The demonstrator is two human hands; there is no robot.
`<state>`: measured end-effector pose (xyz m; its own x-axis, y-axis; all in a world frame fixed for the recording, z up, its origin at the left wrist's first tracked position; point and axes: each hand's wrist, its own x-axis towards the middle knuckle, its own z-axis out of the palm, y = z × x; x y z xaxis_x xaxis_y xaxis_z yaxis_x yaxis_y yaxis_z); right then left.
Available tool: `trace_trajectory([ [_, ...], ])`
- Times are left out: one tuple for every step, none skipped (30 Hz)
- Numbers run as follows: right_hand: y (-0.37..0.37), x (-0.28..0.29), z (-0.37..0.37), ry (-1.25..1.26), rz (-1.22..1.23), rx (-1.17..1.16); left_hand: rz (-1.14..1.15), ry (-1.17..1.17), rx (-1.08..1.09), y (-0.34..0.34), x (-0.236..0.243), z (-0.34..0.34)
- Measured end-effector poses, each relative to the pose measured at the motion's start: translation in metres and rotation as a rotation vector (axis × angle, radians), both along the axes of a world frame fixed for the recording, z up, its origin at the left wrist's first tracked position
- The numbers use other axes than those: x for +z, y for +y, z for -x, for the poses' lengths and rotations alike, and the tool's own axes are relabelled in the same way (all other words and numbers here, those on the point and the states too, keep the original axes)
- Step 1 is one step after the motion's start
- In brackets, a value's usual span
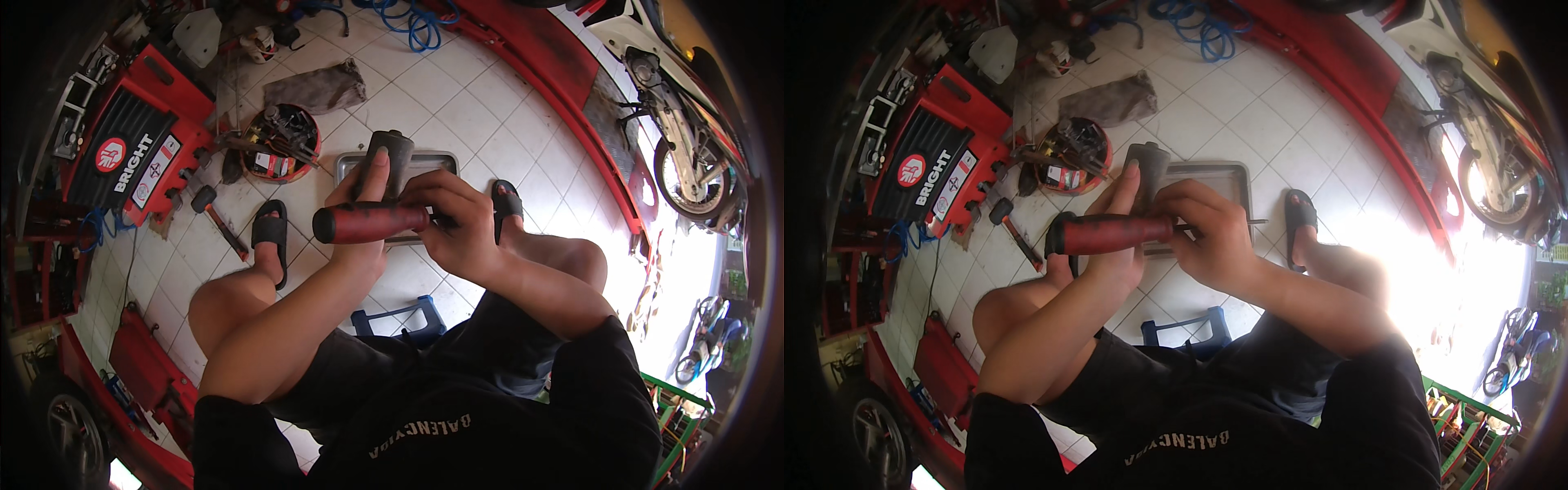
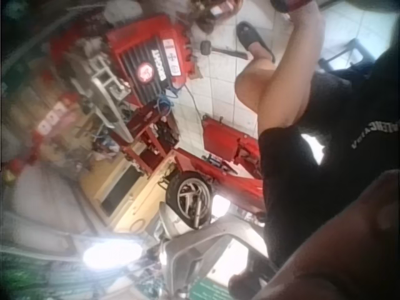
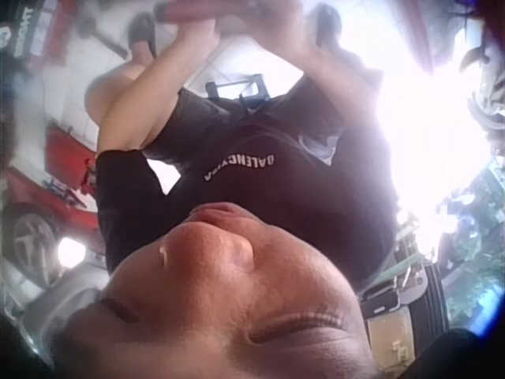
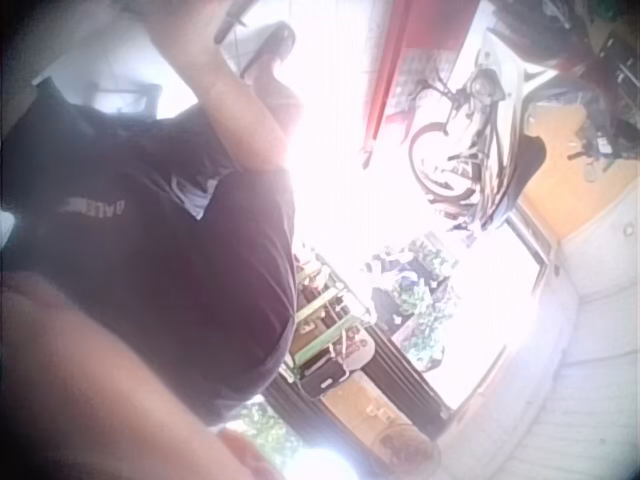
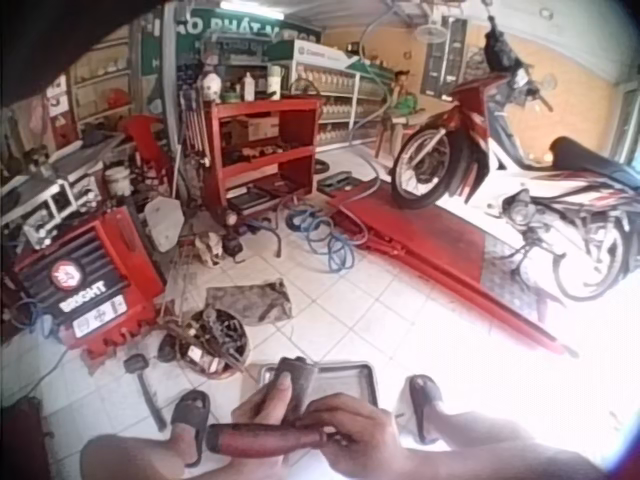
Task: The person uses a screwdriver to pry and remove a small metal component from a cylindrical motor part. They then use the screwdriver to scrape and clean the interior of the motor housing.
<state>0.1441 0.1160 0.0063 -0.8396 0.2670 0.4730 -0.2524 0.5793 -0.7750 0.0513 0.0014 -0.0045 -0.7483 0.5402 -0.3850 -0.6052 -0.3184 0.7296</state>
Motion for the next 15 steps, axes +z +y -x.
trace_trajectory([
  [0.001,0.0,0.0,-0.003,-0.015,-0.006,-0.004,0.02,0.002,0.0,0.0,0.0],
  [0.003,0.0,0.0,-0.005,-0.028,-0.013,-0.006,0.041,0.003,0.001,0.002,0.0],
  [0.005,0.0,0.0,-0.007,-0.042,-0.02,-0.006,0.04,0.009,0.001,0.004,0.0],
  [0.005,-0.001,0.0,0.025,-0.06,-0.021,-0.006,0.039,0.015,0.002,0.007,0.0],
  [0.005,-0.001,0.002,0.06,-0.08,-0.017,-0.007,0.041,0.025,0.002,0.01,0.0],
  [0.006,-0.001,0.003,0.095,-0.1,-0.015,-0.006,0.055,-0.005,0.0,0.009,0.001],
  [0.006,0.001,0.004,0.106,-0.117,-0.001,-0.004,0.069,-0.036,-0.003,0.006,0.004],
  [0.007,0.001,0.004,0.117,-0.134,0.012,-0.002,0.081,-0.068,-0.004,0.009,0.005],
  [0.008,0.002,0.004,0.127,-0.151,0.025,0.011,0.087,-0.094,-0.006,0.013,0.004],
  [0.008,0.002,0.005,0.156,-0.189,0.025,0.004,0.039,-0.11,-0.007,0.018,0.003],
  [0.009,0.003,0.006,0.184,-0.228,0.023,-0.003,-0.009,-0.128,-0.008,0.022,0.003],
  [0.009,0.003,0.006,0.212,-0.266,0.022,-0.009,-0.057,-0.146,-0.009,0.023,0.004],
  [0.009,0.005,0.006,0.196,-0.247,0.009,-0.02,-0.093,-0.174,-0.009,0.021,0.004],
  [0.007,0.009,0.005,0.181,-0.227,-0.002,-0.03,-0.128,-0.201,-0.011,0.019,0.005],
  [0.006,0.012,0.004,0.166,-0.208,-0.014,-0.04,-0.164,-0.228,-0.012,0.017,0.006],
])
